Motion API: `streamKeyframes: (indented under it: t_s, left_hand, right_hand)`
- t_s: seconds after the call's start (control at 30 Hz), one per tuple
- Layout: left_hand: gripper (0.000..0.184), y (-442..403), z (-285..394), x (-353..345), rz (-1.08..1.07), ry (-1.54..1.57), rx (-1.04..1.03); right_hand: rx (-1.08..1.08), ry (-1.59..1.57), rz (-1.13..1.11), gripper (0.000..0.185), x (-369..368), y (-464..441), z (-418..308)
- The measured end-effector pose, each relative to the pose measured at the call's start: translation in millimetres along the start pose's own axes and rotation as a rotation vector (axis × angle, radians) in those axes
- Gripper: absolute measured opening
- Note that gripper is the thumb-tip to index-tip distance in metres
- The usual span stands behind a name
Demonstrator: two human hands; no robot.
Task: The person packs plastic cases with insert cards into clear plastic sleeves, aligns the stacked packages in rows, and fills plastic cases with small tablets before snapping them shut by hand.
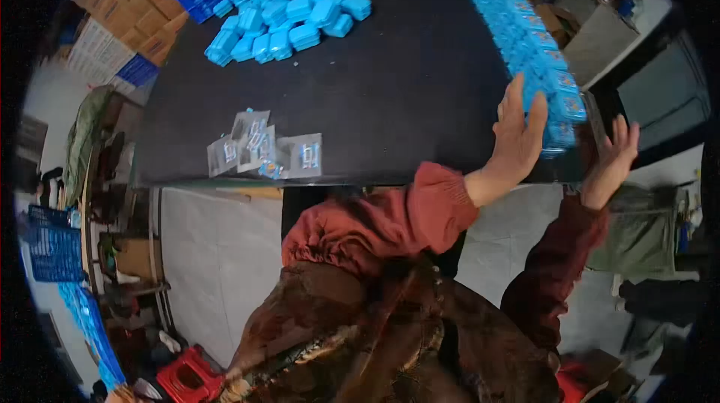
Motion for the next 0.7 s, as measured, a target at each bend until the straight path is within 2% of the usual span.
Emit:
streamKeyframes:
  t_s: [0.03,0.07,0.1,0.13,0.2,0.27,0.33,0.4,0.47,0.5,0.6,0.67,0.7]
  left_hand:
    - [0.054,5.0,18.8,23.2,-0.029,0.088,0.153]
    - [0.030,8.7,47.1,63.2,0.067,0.026,-0.128]
    - [0.017,7.1,72.2,102.5,0.106,-0.099,-0.128]
    - [0.016,11.0,82.2,139.9,0.142,-0.106,-0.113]
    - [0.021,20.9,88.8,219.2,0.280,-0.266,-0.140]
    - [0.017,38.0,89.0,283.4,0.336,-0.455,-0.066]
    - [0.018,60.0,81.4,325.1,0.258,-0.725,-0.005]
    - [0.019,75.7,79.0,343.7,0.328,-0.812,0.035]
    - [0.024,88.2,96.4,355.2,0.480,-1.012,-0.201]
    - [0.028,90.6,105.9,357.4,0.535,-1.127,-0.222]
    - [0.026,96.6,102.1,381.2,0.580,-0.987,-0.195]
    - [0.025,99.0,100.5,387.8,0.535,-1.054,-0.143]
    - [0.025,98.0,98.1,388.9,0.479,-1.115,-0.090]
  right_hand:
    - [0.098,0.044,-0.013,0.058,-7.0,16.2,-25.0]
    - [0.131,0.057,-0.072,0.056,-22.8,33.8,-36.1]
    - [0.168,0.072,-0.122,0.054,-39.0,52.0,-49.0]
    - [0.220,0.094,-0.289,0.046,-66.5,77.4,-69.7]
    - [0.143,0.073,-0.695,0.043,-121.1,129.3,-68.4]
    - [0.380,0.216,-0.941,0.047,-173.7,179.1,-80.5]
    - [0.378,0.176,-1.096,0.051,-214.0,222.9,-84.7]
    - [0.376,0.155,-1.201,0.052,-246.9,257.3,-86.8]
    - [0.397,0.124,-1.220,0.052,-271.2,272.5,-94.4]
    - [0.429,0.142,-1.198,0.051,-280.8,274.9,-99.6]
    - [0.499,0.110,-1.092,0.043,-306.1,275.1,-112.5]
    - [0.269,0.081,-1.132,0.034,-324.4,272.8,-104.4]
    - [0.340,0.067,-1.019,0.030,-333.6,271.2,-107.4]
Point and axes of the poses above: each hand's wrist, its own y-axis away from the middle knuckle, its own x-axis out of the back of the hand, z = x × y, the point moved 7 cm from there along -y, towards the middle knuckle, and after that the axes turned 3 degrees about z, right-handed, at the moved point
